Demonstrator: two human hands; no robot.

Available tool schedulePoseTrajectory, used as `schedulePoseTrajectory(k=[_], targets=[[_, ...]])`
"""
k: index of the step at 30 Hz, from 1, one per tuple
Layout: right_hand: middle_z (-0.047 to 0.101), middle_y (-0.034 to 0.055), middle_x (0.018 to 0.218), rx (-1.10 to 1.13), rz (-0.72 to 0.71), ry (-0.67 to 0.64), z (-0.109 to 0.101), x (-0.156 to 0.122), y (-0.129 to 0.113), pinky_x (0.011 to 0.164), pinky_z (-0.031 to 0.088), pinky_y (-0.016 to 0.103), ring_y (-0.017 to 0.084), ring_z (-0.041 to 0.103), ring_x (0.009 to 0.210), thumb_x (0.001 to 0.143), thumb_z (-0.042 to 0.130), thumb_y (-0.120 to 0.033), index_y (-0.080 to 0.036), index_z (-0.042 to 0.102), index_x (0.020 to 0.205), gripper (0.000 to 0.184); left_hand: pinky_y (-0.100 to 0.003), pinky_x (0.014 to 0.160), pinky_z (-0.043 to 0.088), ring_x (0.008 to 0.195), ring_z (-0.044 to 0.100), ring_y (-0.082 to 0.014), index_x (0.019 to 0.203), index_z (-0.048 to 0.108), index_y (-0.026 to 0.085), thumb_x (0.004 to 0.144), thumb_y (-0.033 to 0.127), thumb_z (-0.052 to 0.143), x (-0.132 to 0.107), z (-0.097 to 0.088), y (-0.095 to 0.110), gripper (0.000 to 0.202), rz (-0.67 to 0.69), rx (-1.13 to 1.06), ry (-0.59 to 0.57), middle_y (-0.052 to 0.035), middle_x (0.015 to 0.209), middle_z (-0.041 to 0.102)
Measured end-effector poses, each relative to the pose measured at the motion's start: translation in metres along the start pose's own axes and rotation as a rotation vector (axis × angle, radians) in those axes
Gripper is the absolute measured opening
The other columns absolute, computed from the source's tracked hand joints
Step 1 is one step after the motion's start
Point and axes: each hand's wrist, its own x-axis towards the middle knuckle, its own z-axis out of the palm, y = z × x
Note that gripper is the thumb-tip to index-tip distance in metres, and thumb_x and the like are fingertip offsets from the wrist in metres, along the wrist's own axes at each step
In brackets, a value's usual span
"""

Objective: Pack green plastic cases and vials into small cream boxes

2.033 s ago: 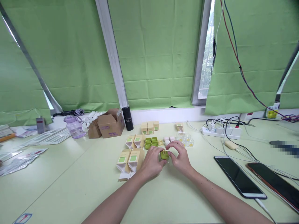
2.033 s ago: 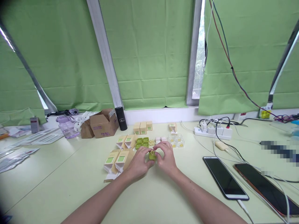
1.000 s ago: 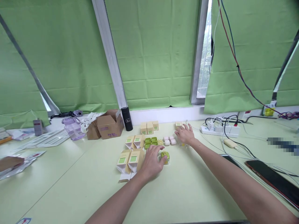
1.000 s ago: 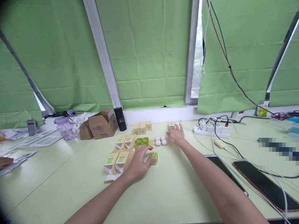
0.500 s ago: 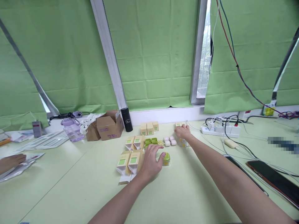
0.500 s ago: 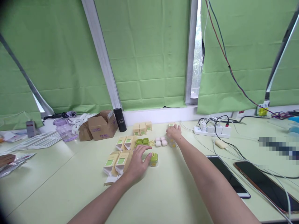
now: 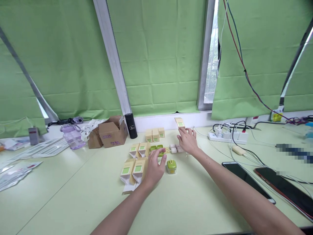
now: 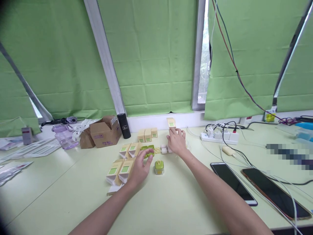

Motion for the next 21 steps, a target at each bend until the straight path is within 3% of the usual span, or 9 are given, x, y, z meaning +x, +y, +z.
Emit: schedulePoseTrajectory(k=[4,10,15,21], targets=[[0.059,0.0089,0.152,0.099,-0.126,0.184,-0.026,-0.043,-0.022,0.107,0.031,0.052,0.033,0.047,0.128,0.106,0.04,-0.028,-0.022,0.057,0.142,0.041,-0.05,0.11,0.048,0.122,0.065,-0.0283,0.121,0.069,0.025,0.101,0.043,0.057,0.003,0.0,-0.004,0.03,-0.063,-0.064,-0.004,-0.0109,0.122,0.07],[0.061,0.0092,0.149,0.211,-0.355,0.268,-0.048,-0.099,-0.044,0.109,0.031,0.054,0.033,0.051,0.128,0.102,0.049,-0.021,-0.022,0.051,0.151,0.05,-0.048,0.113,0.047,0.129,0.063,-0.0292,0.133,0.063,0.022,0.098,0.06,0.057,0.009,-0.001,-0.004,0.052,-0.177,-0.332,-0.092,-0.0144,0.131,0.07],[0.065,0.0075,0.145,0.282,-0.51,0.294,-0.046,-0.115,-0.051,0.109,0.035,0.058,0.035,0.057,0.127,0.094,0.053,-0.012,-0.027,0.046,0.156,0.064,-0.05,0.116,0.045,0.131,0.063,-0.03,0.138,0.059,0.021,0.096,0.061,0.061,0.013,-0.002,0.0,0.059,-0.206,-0.6,-0.149,-0.0147,0.136,0.069],[0.068,0.0073,0.141,0.264,-0.616,0.281,-0.045,-0.121,-0.053,0.109,0.039,0.06,0.033,0.062,0.119,0.092,0.054,-0.012,-0.026,0.052,0.149,0.059,-0.048,0.112,0.049,0.129,0.064,-0.0312,0.136,0.062,0.02,0.093,0.054,0.071,0.014,-0.001,-0.005,0.056,-0.177,-0.709,-0.204,-0.0147,0.134,0.07]])
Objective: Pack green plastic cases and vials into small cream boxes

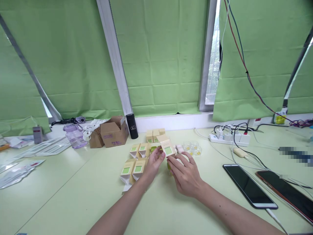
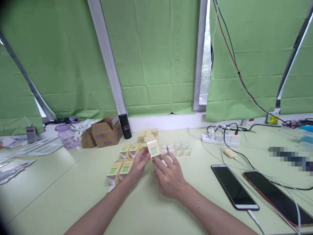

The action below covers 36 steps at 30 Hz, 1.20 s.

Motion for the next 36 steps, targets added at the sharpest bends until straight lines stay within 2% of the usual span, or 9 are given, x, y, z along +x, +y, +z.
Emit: schedulePoseTrajectory(k=[3,6,9,11,16,21,27,31,36], targets=[[0.07,0.0075,0.138,0.033,-0.027,0.037,0.0,-0.001,0.0,0.109,0.039,0.06,0.032,0.062,0.118,0.091,0.056,-0.012,-0.025,0.057,0.14,0.052,-0.048,0.112,0.049,0.127,0.065,-0.0309,0.137,0.062,0.019,0.092,0.051,0.072,-0.001,0.0,0.0,0.056,-0.016,-0.04,-0.002,-0.0154,0.132,0.071],[0.07,0.0083,0.133,0.109,-0.019,0.166,0.001,-0.002,0.004,0.107,0.041,0.059,0.03,0.064,0.115,0.089,0.057,-0.01,-0.025,0.061,0.126,0.04,-0.049,0.112,0.048,0.129,0.063,-0.031,0.138,0.062,0.019,0.092,0.051,0.072,-0.001,0.001,0.001,0.057,-0.008,-0.052,0.03,-0.0158,0.134,0.069],[0.068,0.01,0.119,0.184,0.092,0.328,0.004,-0.003,0.01,0.097,0.046,0.056,0.03,0.064,0.109,0.091,0.057,-0.012,-0.026,0.061,0.118,0.031,-0.047,0.108,0.05,0.127,0.063,-0.0306,0.139,0.059,0.018,0.09,0.052,0.073,-0.001,0.0,0.001,0.061,0.023,-0.044,0.044,-0.0158,0.133,0.069],[0.065,0.0116,0.117,0.229,0.192,0.381,0.007,-0.003,0.015,0.094,0.048,0.054,0.032,0.063,0.112,0.094,0.058,-0.016,-0.026,0.059,0.123,0.03,-0.045,0.106,0.051,0.125,0.064,-0.0299,0.139,0.057,0.019,0.089,0.052,0.074,-0.002,0.0,0.001,0.062,0.042,-0.025,0.048,-0.0154,0.131,0.069],[0.062,0.0138,0.134,0.381,0.41,0.305,0.011,-0.002,0.022,0.102,0.048,0.056,0.034,0.057,0.125,0.1,0.058,-0.034,-0.028,0.05,0.143,0.044,-0.042,0.099,0.05,0.122,0.063,-0.0296,0.141,0.051,0.021,0.088,0.055,0.074,-0.005,0.0,0.002,0.067,0.113,0.113,0.066,-0.0155,0.131,0.067],[0.062,0.0118,0.139,0.443,0.409,0.214,0.009,-0.001,0.027,0.105,0.048,0.056,0.035,0.055,0.129,0.1,0.059,-0.042,-0.032,0.052,0.146,0.048,-0.044,0.102,0.047,0.122,0.06,-0.0297,0.14,0.05,0.023,0.09,0.053,0.073,-0.013,0.007,0.009,0.062,0.198,0.278,0.039,-0.0151,0.132,0.064],[0.059,0.0112,0.135,0.494,0.402,0.211,0.009,-0.001,0.028,0.106,0.047,0.055,0.034,0.052,0.129,0.096,0.06,-0.032,-0.03,0.054,0.14,0.044,-0.048,0.11,0.047,0.129,0.057,-0.0292,0.137,0.047,0.027,0.093,0.039,0.071,-0.021,0.014,0.013,0.052,0.237,0.354,0.047,-0.0134,0.135,0.06],[0.056,0.0113,0.134,0.515,0.382,0.224,0.011,-0.001,0.028,0.106,0.046,0.054,0.033,0.051,0.129,0.091,0.059,-0.025,-0.029,0.053,0.133,0.042,-0.053,0.117,0.04,0.141,0.047,-0.0298,0.138,0.048,0.031,0.096,0.026,0.064,-0.024,0.014,0.016,0.045,0.377,0.536,0.05,-0.0128,0.144,0.054],[0.054,0.0109,0.13,0.418,0.329,0.295,0.013,-0.003,0.03,0.102,0.045,0.057,0.034,0.051,0.125,0.085,0.055,-0.014,-0.029,0.053,0.127,0.045,-0.059,0.117,0.037,0.144,0.04,-0.034,0.138,0.045,0.031,0.091,0.029,0.069,-0.024,0.012,0.014,0.053,0.519,0.751,0.089,-0.0143,0.152,0.048]])
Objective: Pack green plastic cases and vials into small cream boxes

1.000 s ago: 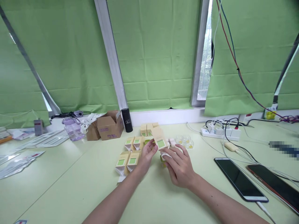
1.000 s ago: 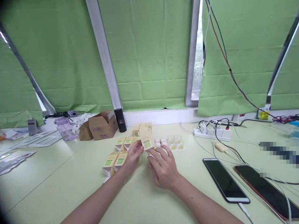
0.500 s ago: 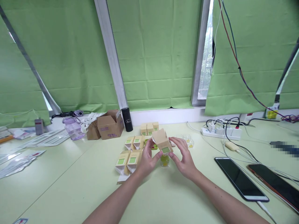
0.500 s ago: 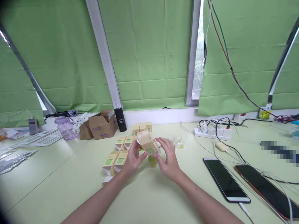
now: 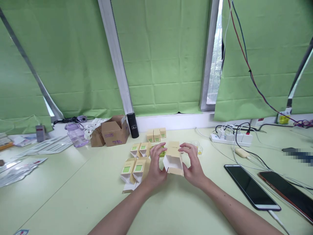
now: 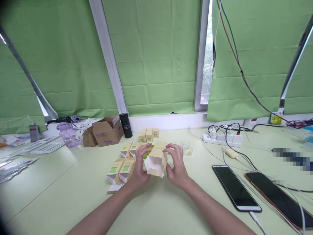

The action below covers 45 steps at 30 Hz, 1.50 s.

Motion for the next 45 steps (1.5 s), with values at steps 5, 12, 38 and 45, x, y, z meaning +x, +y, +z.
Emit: schedulePoseTrajectory(k=[5,12,38,45], targets=[[0.05,0.0099,0.129,-0.062,-0.102,0.019,0.001,-0.0016,0.0029,0.096,0.046,0.055,0.032,0.051,0.121,0.087,0.049,-0.006,-0.032,0.053,0.127,0.048,-0.059,0.115,0.038,0.142,0.04,-0.0351,0.133,0.047,0.032,0.087,0.031,0.074,-0.0016,0.0007,-0.0036,0.053,0.062,0.051,0.02,-0.0146,0.15,0.048],[0.049,0.0103,0.127,-0.071,-0.195,0.019,0.0023,-0.0022,0.0053,0.093,0.046,0.052,0.03,0.05,0.118,0.094,0.045,-0.006,-0.032,0.049,0.13,0.045,-0.059,0.114,0.039,0.141,0.04,-0.0361,0.132,0.047,0.031,0.081,0.031,0.081,-0.0025,-0.0003,-0.0073,0.062,0.106,0.073,0.03,-0.0157,0.148,0.047],[0.052,0.0132,0.132,-0.041,-0.06,0.074,0.0021,-0.0047,0.0065,0.103,0.046,0.06,0.035,0.051,0.124,0.091,0.058,-0.015,-0.029,0.04,0.143,0.057,-0.058,0.117,0.04,0.143,0.046,-0.0347,0.133,0.051,0.026,0.091,0.033,0.073,0.001,-0.0014,-0.0045,0.049,0.024,-0.306,0.015,-0.0165,0.142,0.051],[0.051,0.0136,0.132,-0.028,-0.038,0.043,0.0031,-0.0067,0.0067,0.105,0.044,0.062,0.036,0.05,0.125,0.092,0.058,-0.017,-0.028,0.041,0.143,0.055,-0.047,0.109,0.046,0.127,0.057,-0.0295,0.139,0.048,0.024,0.097,0.044,0.066,-0.0011,0.0016,-0.0055,0.049,-0.246,-0.481,0.067,-0.0137,0.134,0.06]])
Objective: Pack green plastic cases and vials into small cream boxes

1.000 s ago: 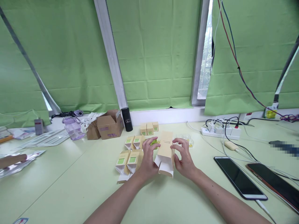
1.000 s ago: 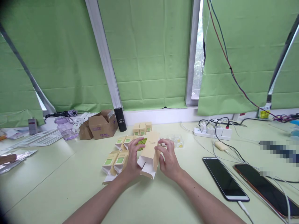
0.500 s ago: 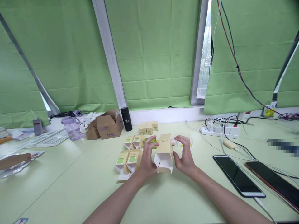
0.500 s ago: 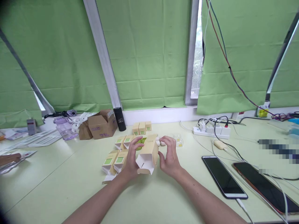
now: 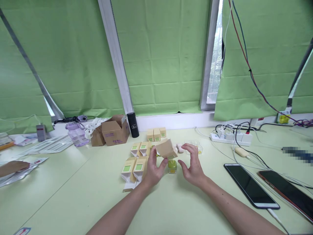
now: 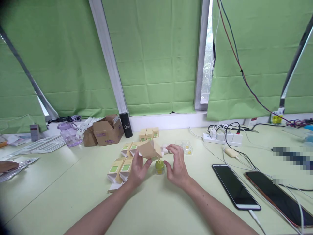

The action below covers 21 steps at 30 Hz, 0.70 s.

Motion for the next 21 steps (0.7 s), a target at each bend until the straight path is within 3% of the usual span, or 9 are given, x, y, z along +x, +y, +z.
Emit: schedulePoseTrajectory(k=[5,12,21], targets=[[0.049,0.014,0.134,0.055,0.011,-0.027,-0.001,0.001,-0.004,0.107,0.046,0.062,0.035,0.05,0.127,0.091,0.059,-0.017,-0.029,0.041,0.143,0.056,-0.044,0.104,0.047,0.118,0.061,-0.0285,0.127,0.055,0.019,0.096,0.053,0.066,0.005,0.003,0.0,0.048,-0.093,-0.065,0.038,-0.0146,0.123,0.064],[0.048,0.0143,0.136,0.136,-0.001,-0.067,-0.001,0.001,-0.007,0.107,0.049,0.06,0.034,0.051,0.131,0.093,0.055,-0.014,-0.029,0.042,0.144,0.055,-0.041,0.097,0.052,0.114,0.067,-0.0277,0.135,0.046,0.022,0.092,0.058,0.07,0.007,0.008,0.008,0.061,-0.2,-0.209,0.069,-0.0141,0.12,0.069],[0.041,0.014,0.148,0.193,-0.017,-0.159,0.0,0.001,-0.011,0.11,0.052,0.058,0.033,0.046,0.142,0.096,0.049,-0.009,-0.032,0.045,0.147,0.057,-0.035,0.088,0.055,0.104,0.074,-0.0247,0.121,0.044,0.025,0.091,0.057,0.072,0.007,0.01,0.014,0.052,-0.291,-0.245,0.062,-0.0104,0.11,0.075]])
